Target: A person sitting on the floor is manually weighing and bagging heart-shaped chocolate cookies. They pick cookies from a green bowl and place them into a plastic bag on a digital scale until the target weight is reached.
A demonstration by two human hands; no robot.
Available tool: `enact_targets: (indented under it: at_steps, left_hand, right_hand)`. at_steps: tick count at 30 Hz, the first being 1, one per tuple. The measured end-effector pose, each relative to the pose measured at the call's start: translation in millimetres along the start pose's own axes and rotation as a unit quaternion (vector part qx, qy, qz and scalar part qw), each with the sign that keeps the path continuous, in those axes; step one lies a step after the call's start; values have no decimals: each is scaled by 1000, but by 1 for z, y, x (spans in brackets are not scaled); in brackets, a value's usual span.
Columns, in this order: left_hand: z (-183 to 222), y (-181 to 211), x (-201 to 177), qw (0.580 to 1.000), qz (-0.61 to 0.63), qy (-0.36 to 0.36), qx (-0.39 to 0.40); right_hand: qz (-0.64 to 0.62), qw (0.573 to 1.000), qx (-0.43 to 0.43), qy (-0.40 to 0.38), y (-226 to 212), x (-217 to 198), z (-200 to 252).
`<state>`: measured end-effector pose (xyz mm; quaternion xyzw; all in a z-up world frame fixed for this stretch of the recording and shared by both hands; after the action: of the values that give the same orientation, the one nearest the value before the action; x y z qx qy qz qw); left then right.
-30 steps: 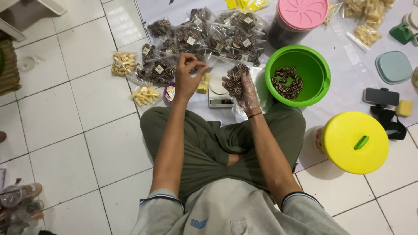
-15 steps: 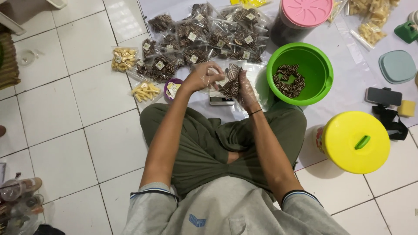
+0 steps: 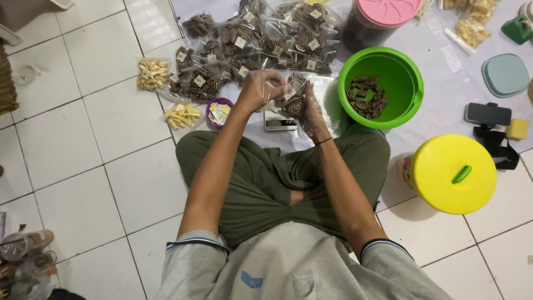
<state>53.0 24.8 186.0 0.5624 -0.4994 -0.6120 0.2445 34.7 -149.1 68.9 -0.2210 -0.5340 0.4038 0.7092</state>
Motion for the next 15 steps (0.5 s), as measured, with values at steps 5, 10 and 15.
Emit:
enact_targets:
  at_steps: [5, 10, 15]
  left_hand:
    - [2, 6, -4, 999, 34, -12, -18]
    - [-2, 6, 6, 991, 105, -70, -39]
    - [-5, 1, 1, 994, 60, -94, -22]
  right_hand:
    - [-10, 998, -40, -48, 5, 5, 0]
    - [-52, 994, -59, -72, 8, 8, 8]
    - [-42, 995, -13, -90, -3, 24, 17]
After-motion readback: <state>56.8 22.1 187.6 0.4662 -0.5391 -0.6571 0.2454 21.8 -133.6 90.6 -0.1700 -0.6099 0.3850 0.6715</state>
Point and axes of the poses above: each hand's wrist, its own z-axis away from the middle knuckle, its own x-axis out of the palm, y = z × x, the point moved 4 cm from there along -z, towards the middle knuckle, and after that the axes turned 2 degrees about -x, right-handed, at the moved point
